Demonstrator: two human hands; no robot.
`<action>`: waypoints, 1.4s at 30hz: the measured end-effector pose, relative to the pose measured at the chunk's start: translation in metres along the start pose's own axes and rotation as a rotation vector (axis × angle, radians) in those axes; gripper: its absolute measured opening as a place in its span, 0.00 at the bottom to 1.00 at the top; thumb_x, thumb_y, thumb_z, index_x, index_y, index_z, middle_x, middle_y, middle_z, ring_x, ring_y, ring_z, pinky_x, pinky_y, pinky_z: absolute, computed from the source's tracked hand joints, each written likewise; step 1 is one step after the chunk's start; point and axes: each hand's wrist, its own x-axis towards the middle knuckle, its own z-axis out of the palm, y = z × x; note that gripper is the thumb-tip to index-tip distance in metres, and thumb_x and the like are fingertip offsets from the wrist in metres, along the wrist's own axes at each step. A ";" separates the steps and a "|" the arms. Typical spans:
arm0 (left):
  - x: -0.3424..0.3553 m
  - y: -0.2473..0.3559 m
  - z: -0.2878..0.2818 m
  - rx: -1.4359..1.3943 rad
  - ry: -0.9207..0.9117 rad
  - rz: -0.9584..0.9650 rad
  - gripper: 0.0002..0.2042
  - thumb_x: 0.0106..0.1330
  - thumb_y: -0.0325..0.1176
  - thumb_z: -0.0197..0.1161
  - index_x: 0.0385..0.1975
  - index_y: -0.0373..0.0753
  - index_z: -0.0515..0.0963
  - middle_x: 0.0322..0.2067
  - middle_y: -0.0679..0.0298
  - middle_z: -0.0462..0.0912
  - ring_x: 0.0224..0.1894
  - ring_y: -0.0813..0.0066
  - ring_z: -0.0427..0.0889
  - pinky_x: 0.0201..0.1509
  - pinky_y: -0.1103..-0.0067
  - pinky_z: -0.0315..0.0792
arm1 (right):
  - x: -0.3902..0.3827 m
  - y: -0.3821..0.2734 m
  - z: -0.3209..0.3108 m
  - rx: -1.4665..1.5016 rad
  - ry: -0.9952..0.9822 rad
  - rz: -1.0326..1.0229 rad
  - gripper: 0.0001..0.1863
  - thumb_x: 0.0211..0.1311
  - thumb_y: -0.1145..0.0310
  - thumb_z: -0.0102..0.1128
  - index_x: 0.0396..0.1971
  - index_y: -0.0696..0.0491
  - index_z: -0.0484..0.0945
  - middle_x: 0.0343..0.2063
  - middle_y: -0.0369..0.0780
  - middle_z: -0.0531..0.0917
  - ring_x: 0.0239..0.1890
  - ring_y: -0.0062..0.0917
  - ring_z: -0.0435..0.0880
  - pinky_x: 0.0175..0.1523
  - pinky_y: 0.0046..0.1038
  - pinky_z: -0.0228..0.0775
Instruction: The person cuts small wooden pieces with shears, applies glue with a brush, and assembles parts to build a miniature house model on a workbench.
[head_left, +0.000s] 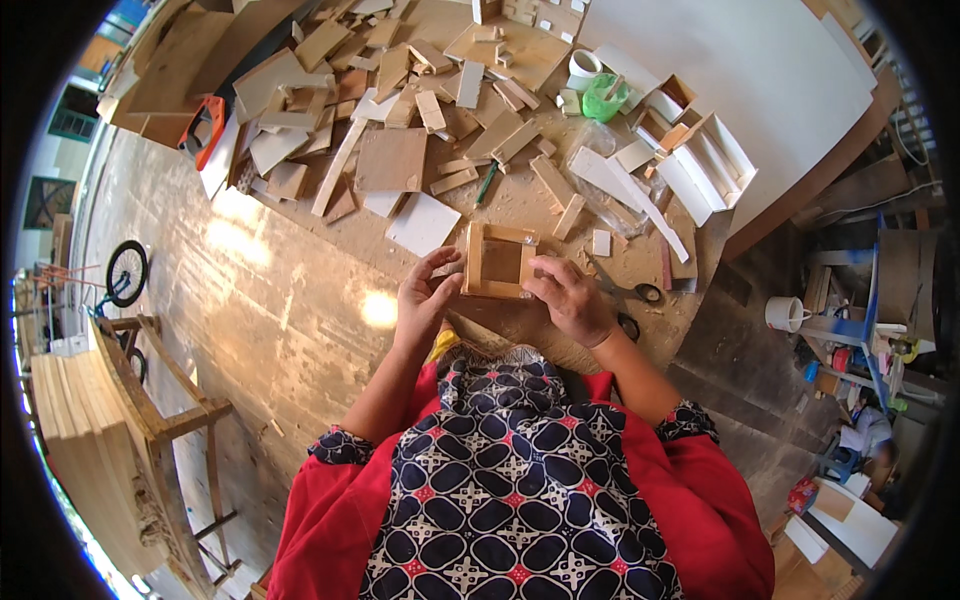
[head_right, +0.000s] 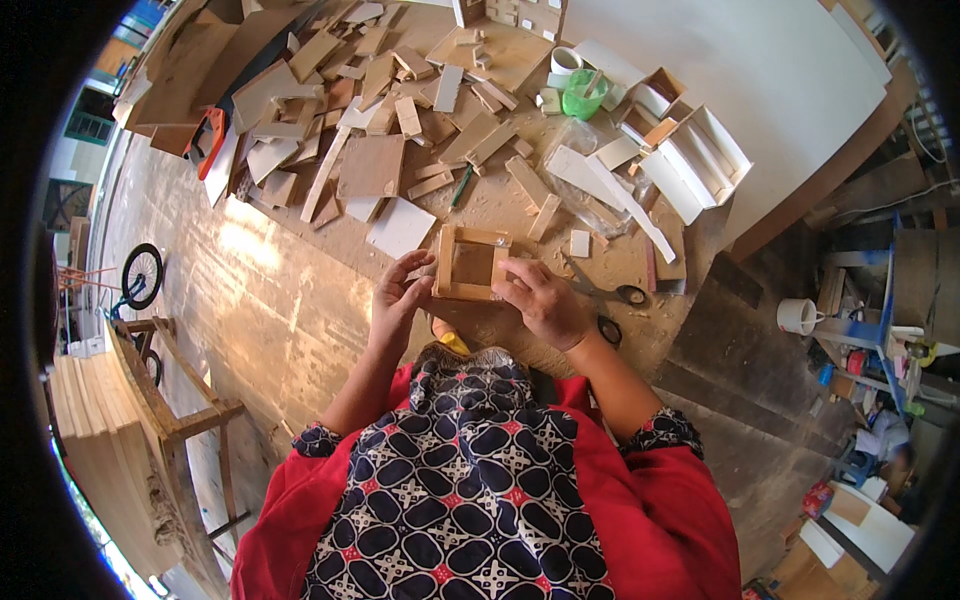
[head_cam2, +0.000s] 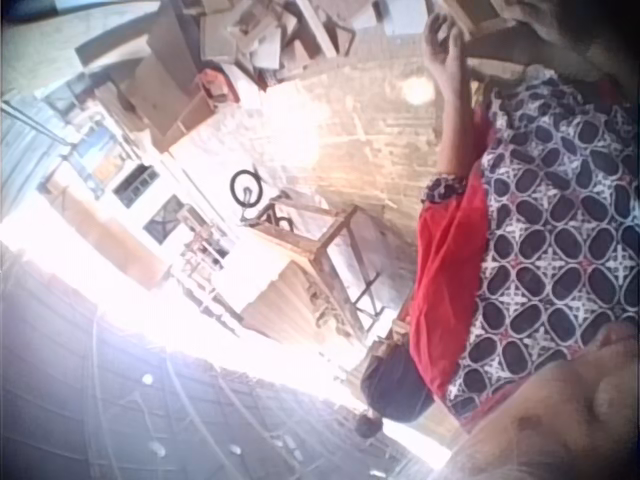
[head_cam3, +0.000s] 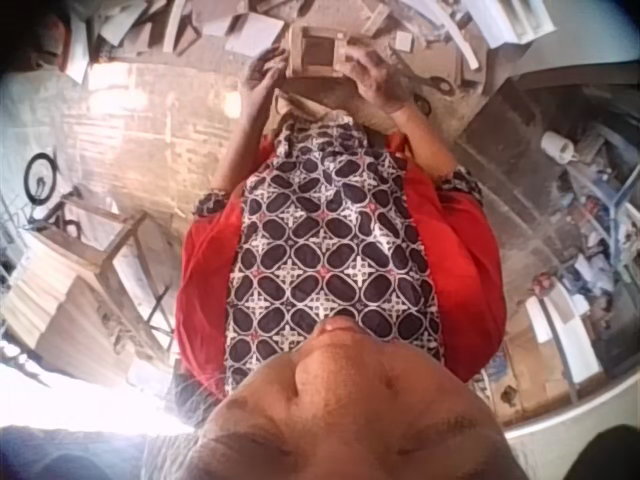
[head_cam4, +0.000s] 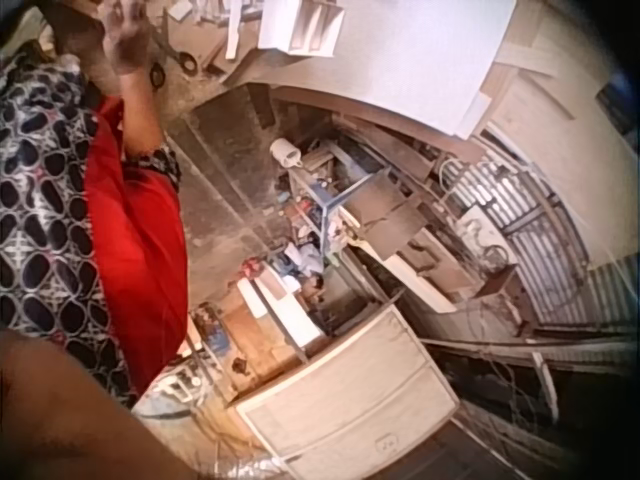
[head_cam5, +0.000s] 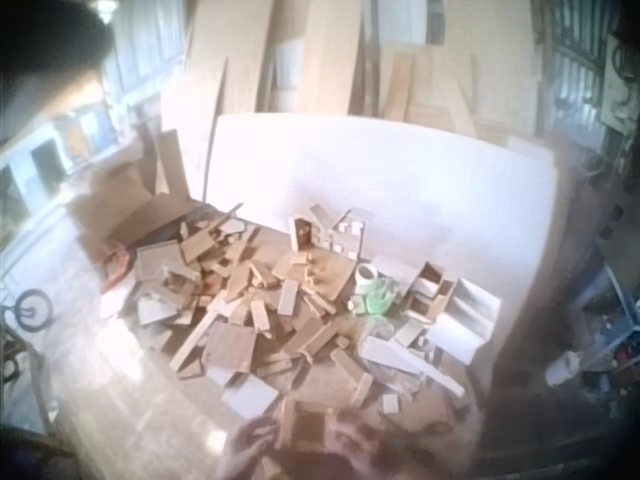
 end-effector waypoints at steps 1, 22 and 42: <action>0.000 0.001 0.001 0.028 0.000 -0.013 0.23 0.60 0.25 0.60 0.57 0.34 0.68 0.52 0.60 0.74 0.48 0.75 0.78 0.50 0.81 0.72 | -0.003 0.001 0.000 0.020 -0.008 0.007 0.18 0.47 0.83 0.59 0.40 0.50 0.76 0.46 0.41 0.74 0.47 0.38 0.78 0.47 0.33 0.76; 0.001 0.006 0.008 0.217 0.036 -0.049 0.27 0.54 0.26 0.67 0.56 0.31 0.69 0.52 0.58 0.75 0.49 0.70 0.79 0.51 0.77 0.74 | 0.015 0.002 -0.052 -0.142 -0.200 0.223 0.11 0.46 0.73 0.65 0.33 0.52 0.80 0.35 0.38 0.76 0.42 0.33 0.75 0.47 0.33 0.70; -0.001 0.012 0.014 0.273 0.055 0.005 0.22 0.56 0.24 0.63 0.53 0.31 0.71 0.50 0.59 0.76 0.47 0.71 0.79 0.51 0.76 0.75 | 0.012 0.000 -0.048 -0.114 -0.091 0.281 0.09 0.45 0.69 0.67 0.29 0.52 0.79 0.32 0.39 0.78 0.40 0.36 0.77 0.45 0.35 0.71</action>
